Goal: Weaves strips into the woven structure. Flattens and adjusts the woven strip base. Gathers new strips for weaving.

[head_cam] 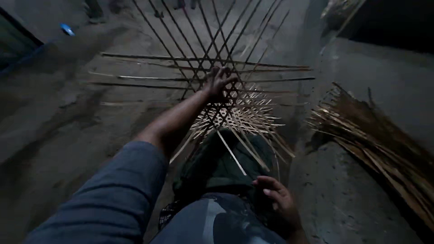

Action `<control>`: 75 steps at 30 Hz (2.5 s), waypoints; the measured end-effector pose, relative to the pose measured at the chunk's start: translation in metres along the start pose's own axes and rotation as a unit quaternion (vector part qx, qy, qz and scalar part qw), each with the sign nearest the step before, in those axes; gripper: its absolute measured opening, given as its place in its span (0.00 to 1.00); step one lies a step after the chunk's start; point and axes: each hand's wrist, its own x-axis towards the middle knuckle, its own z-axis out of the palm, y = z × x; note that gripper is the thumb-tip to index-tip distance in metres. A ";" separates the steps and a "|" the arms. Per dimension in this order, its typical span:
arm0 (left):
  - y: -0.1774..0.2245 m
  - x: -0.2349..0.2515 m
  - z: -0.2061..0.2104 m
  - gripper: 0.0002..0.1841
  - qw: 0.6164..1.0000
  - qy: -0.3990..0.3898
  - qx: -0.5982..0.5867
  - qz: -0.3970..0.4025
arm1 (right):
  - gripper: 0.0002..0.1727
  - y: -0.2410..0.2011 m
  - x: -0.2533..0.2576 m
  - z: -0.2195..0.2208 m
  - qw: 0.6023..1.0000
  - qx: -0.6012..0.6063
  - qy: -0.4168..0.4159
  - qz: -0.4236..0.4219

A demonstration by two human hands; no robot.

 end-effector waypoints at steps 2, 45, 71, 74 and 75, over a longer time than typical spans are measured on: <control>0.002 0.004 -0.009 0.50 1.000 -0.009 0.006 0.016 | 0.20 0.000 0.011 0.019 0.998 -0.021 -0.049 -0.025; 0.107 -0.134 0.116 0.47 0.963 -0.204 -0.146 -0.100 | 0.21 0.009 0.023 0.086 0.998 -0.040 -0.051 0.007; 0.088 -0.124 0.113 0.47 0.970 -0.197 -0.120 -0.074 | 0.35 0.016 0.102 0.058 0.956 -0.081 -0.207 -0.194; 0.082 -0.122 0.124 0.46 0.973 -0.192 -0.116 -0.061 | 0.32 0.017 0.094 0.070 0.976 0.020 -0.209 -0.060; 0.081 -0.121 0.125 0.45 0.971 -0.195 -0.124 -0.064 | 0.31 0.016 0.086 0.075 0.984 0.028 -0.174 -0.022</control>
